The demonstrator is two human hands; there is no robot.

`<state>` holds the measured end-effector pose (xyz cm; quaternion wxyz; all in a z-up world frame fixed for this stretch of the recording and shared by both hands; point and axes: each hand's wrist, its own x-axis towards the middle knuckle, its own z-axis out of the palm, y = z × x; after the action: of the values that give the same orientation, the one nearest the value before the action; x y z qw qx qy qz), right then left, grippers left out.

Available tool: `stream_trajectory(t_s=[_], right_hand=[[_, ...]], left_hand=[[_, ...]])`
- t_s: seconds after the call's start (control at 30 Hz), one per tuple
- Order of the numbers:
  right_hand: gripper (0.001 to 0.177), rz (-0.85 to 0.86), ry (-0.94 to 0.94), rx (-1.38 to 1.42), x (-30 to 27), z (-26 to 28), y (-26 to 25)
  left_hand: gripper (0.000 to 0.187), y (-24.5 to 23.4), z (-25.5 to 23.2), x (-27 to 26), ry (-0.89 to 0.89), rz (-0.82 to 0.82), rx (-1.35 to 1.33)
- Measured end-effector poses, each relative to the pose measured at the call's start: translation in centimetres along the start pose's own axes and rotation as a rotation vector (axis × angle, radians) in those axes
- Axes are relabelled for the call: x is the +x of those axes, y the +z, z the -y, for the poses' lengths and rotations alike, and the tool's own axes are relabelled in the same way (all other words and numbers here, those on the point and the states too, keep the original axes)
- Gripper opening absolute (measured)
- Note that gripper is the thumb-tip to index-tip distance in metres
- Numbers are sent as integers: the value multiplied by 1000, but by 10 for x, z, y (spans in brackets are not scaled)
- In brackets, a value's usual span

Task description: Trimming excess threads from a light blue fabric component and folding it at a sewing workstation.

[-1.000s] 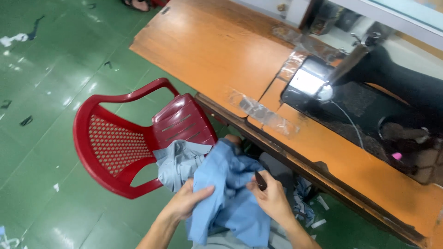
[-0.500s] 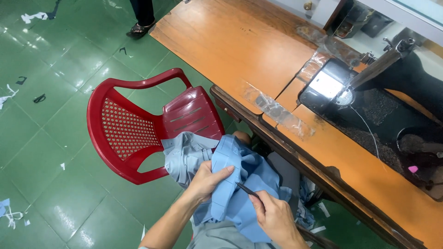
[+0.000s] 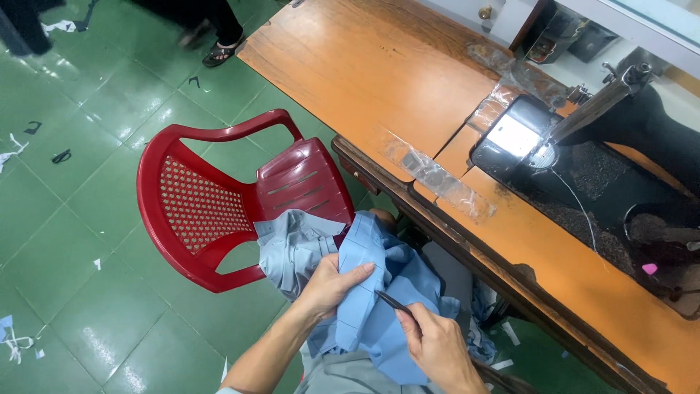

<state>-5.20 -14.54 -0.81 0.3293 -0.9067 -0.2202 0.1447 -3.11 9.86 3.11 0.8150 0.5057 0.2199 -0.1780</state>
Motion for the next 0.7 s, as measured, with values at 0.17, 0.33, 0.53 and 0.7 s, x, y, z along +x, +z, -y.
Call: stream_trajectory(t_s=[0.17, 0.33, 0.53, 0.7], right_hand=[[24, -49, -28, 86, -2, -1, -2], [23, -51, -28, 24, -3, -3, -2], [24, 22, 39, 11, -4, -7, -3], [26, -1, 21, -4, -5, -9, -1]], left_hand=[[25, 1, 11, 5, -15, 2, 18], [27, 7, 2, 2, 4, 6, 93], [31, 5, -4, 3, -6, 16, 173], [27, 5, 0, 5, 18, 12, 164]])
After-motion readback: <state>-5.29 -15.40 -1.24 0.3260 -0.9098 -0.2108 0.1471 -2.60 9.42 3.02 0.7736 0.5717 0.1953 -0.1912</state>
